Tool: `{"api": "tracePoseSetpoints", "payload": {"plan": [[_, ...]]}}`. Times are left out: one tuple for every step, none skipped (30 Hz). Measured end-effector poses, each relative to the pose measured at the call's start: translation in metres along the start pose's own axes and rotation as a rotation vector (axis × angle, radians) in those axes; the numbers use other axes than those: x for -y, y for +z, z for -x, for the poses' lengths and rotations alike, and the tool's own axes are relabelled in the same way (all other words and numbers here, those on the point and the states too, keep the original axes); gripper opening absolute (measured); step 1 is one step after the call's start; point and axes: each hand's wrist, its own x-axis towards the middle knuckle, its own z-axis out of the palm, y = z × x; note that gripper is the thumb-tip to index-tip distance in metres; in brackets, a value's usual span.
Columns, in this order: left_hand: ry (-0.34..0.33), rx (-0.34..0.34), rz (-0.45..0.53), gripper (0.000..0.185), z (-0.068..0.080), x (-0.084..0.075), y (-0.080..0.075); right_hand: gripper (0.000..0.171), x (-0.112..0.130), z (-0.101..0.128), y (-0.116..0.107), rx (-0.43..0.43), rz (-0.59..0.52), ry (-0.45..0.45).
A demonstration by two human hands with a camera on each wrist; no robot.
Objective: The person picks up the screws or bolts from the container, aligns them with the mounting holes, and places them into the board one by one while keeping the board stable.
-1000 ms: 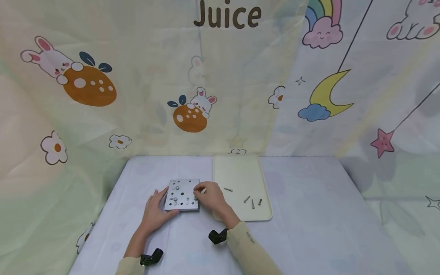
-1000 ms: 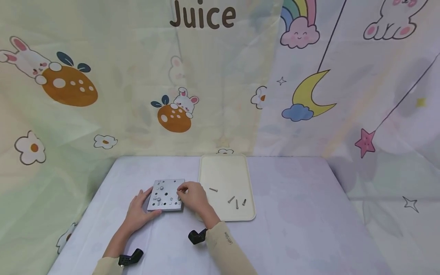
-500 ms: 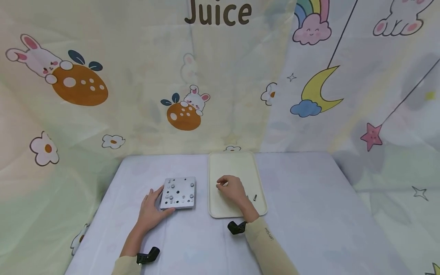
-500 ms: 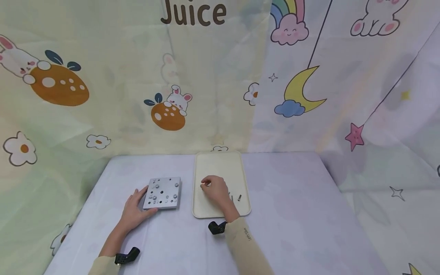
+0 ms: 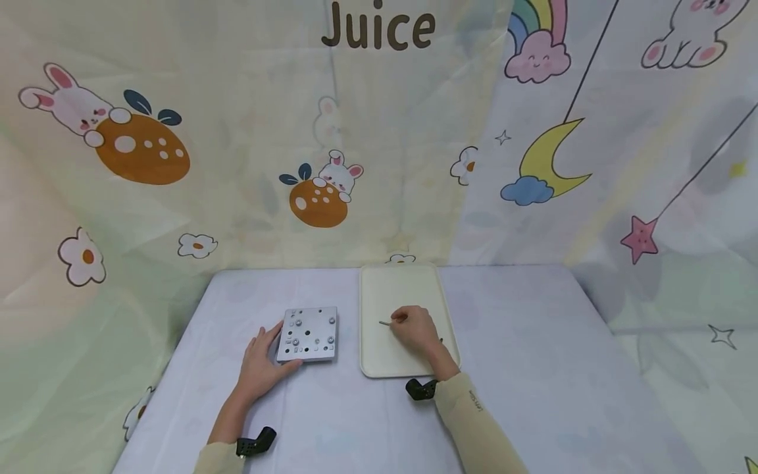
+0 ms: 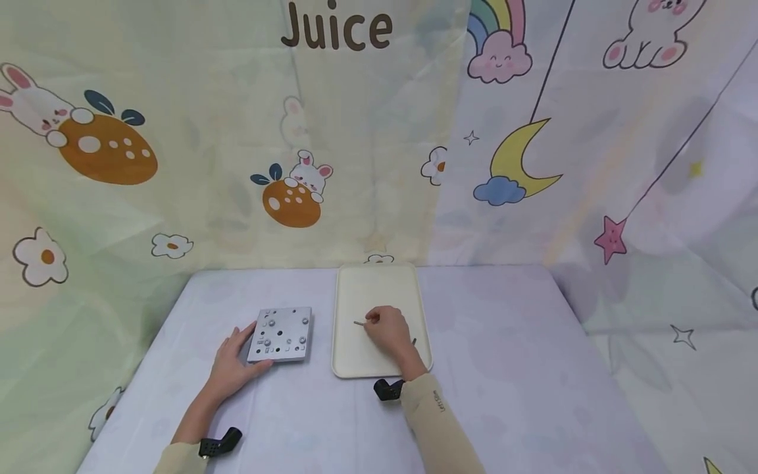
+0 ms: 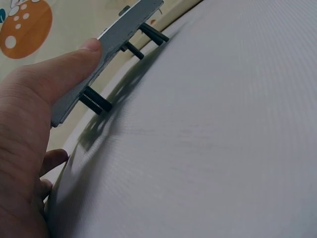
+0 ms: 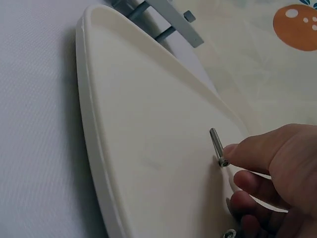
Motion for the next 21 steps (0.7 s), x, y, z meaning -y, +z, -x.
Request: {"api": "tracePoseSetpoints", "payload": {"plan": [[-0.003,0.0,-0.004,0.104,0.0006,0.0004,0.0003,0.013,0.0006,-0.0005,0.0004,0.005,0.011,0.005],[-0.005,-0.001,-0.007,0.104,0.001,0.0006,0.0004,0.013,0.001,-0.0009,0.0009,0.005,0.026,0.003],[-0.006,-0.001,-0.009,0.104,0.0014,0.0008,0.0005,0.013,0.0013,-0.0011,0.0014,0.005,0.036,0.001],[-0.009,-0.001,-0.011,0.103,0.002,0.0011,0.0005,0.014,0.0014,-0.001,0.0024,0.01,0.047,0.004],[-0.011,0.001,-0.013,0.104,0.0029,0.0013,0.0002,0.014,0.0015,-0.0008,0.0034,0.013,0.056,0.01],[-0.017,0.002,-0.017,0.104,0.0042,0.0015,0.0,0.014,0.0017,-0.0003,0.0046,0.019,0.063,0.013],[-0.019,0.005,-0.018,0.104,0.0037,0.0007,-0.0001,0.014,0.002,-0.0001,0.004,0.025,0.067,0.018],[-0.022,0.005,-0.016,0.104,0.0034,-0.0001,-0.0005,0.014,0.0022,0.0,0.0035,0.032,0.071,0.02],[-0.023,0.006,-0.015,0.104,0.0033,-0.0009,-0.0008,0.014,0.0025,0.0001,0.003,0.037,0.071,0.024],[-0.025,0.005,-0.014,0.104,0.0031,-0.0016,-0.0011,0.012,0.0027,0.0002,0.0024,0.042,0.068,0.023],[-0.024,0.005,-0.012,0.104,0.0024,-0.0024,-0.0015,0.011,0.003,0.0,0.0015,0.041,0.06,0.017],[-0.024,0.002,-0.01,0.103,0.0017,-0.003,-0.0015,0.009,0.0032,-0.0004,0.0007,0.037,0.054,0.008],[-0.024,0.004,-0.014,0.103,0.0021,-0.0027,-0.0014,0.007,0.0027,-0.0003,0.0008,0.033,0.05,0.001],[-0.024,0.005,-0.016,0.103,0.0025,-0.0025,-0.0011,0.006,0.0019,-0.0004,0.001,0.029,0.049,-0.01],[-0.025,0.007,-0.019,0.103,0.0026,-0.0022,-0.0008,0.005,0.0015,-0.0006,0.0009,0.026,0.051,-0.017],[-0.027,0.009,-0.021,0.104,0.0028,-0.0021,-0.0006,0.004,0.0009,-0.0009,0.0009,0.027,0.055,-0.023],[-0.029,0.009,-0.02,0.104,0.0028,-0.002,-0.0003,0.004,0.0004,-0.0015,0.0009,0.028,0.064,-0.027],[-0.031,0.009,-0.02,0.104,0.003,-0.0019,-0.0001,0.003,-0.0002,-0.0023,0.0008,0.028,0.071,-0.028],[-0.031,0.008,-0.018,0.104,0.003,-0.0019,0.0,0.003,-0.0004,-0.003,0.0004,0.029,0.073,-0.03],[-0.031,0.005,-0.017,0.104,0.003,-0.0017,0.0001,0.002,-0.0004,-0.0037,0.0001,0.029,0.069,-0.032],[-0.029,0.001,-0.015,0.104,0.0027,-0.0015,0.0002,0.002,0.0002,-0.0043,-0.0004,0.028,0.063,-0.029]]}}
